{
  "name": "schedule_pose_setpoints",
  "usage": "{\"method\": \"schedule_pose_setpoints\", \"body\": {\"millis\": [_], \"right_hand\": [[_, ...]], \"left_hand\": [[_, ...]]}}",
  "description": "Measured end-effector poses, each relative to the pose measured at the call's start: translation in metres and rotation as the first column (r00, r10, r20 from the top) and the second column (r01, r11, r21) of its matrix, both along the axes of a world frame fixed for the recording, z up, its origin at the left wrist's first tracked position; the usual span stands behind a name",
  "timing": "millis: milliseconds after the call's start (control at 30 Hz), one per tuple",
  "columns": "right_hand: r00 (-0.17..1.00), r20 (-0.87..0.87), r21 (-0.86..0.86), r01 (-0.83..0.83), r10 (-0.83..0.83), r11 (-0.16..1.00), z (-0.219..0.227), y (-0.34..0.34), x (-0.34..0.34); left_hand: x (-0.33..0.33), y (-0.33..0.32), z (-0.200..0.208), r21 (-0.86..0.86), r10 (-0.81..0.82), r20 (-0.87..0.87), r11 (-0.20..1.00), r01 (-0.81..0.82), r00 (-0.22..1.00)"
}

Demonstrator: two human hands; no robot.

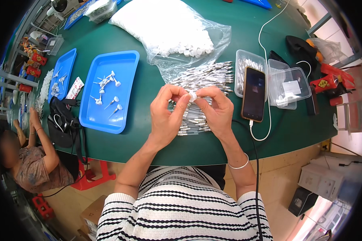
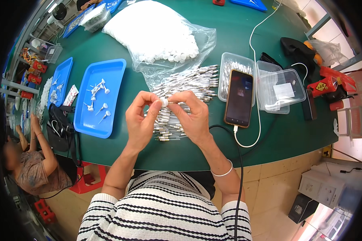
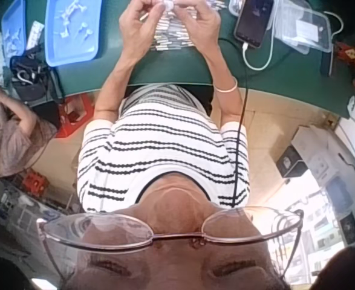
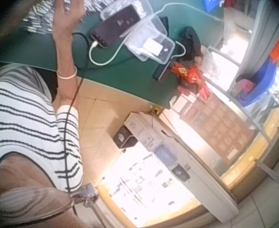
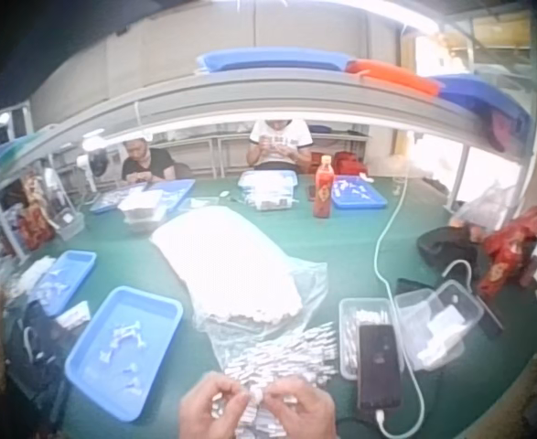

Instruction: The person repeatedly picks up small white plastic caps and silver metal rods from a green table. They insert the rods into the caps by hand and place the assembled units into a blue tray. The process is repetitive and involves handling small parts one at a time.

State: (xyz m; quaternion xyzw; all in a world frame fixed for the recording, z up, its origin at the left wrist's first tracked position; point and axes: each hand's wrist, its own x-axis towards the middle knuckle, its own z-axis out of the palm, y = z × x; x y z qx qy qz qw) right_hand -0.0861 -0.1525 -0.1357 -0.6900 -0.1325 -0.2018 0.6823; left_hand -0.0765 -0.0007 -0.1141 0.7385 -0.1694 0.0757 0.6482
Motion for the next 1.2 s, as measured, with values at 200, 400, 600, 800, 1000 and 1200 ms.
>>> {"method": "schedule_pose_setpoints", "body": {"millis": [200, 400, 600, 800, 1000, 1200], "right_hand": [[0.980, -0.119, 0.276, -0.119, 0.157, 0.954, -0.001, 0.002, -0.003], [0.965, -0.137, 0.360, -0.164, 0.226, 0.918, -0.007, -0.002, 0.000], [0.956, -0.090, 0.332, -0.237, 0.281, 0.913, -0.003, 0.004, 0.002], [0.951, -0.115, 0.377, -0.225, 0.286, 0.899, -0.013, 0.007, 0.000], [0.943, -0.134, 0.389, -0.231, 0.303, 0.892, -0.011, 0.013, -0.002], [0.924, -0.131, 0.354, -0.294, 0.359, 0.888, -0.004, 0.019, -0.006]], "left_hand": [[-0.002, 0.000, -0.001, -0.407, -0.224, -0.366, 0.911, 0.062, 0.903], [0.005, 0.007, -0.003, -0.439, -0.290, -0.388, 0.893, 0.101, 0.875], [0.006, 0.004, 0.002, -0.184, -0.295, -0.306, 0.951, 0.248, 0.905], [-0.009, -0.003, -0.001, -0.538, -0.363, -0.299, 0.828, 0.159, 0.882], [-0.015, 0.000, -0.005, -0.613, -0.349, -0.321, 0.785, 0.087, 0.880], [-0.013, 0.015, -0.005, -0.546, -0.369, -0.349, 0.827, 0.133, 0.861]]}}
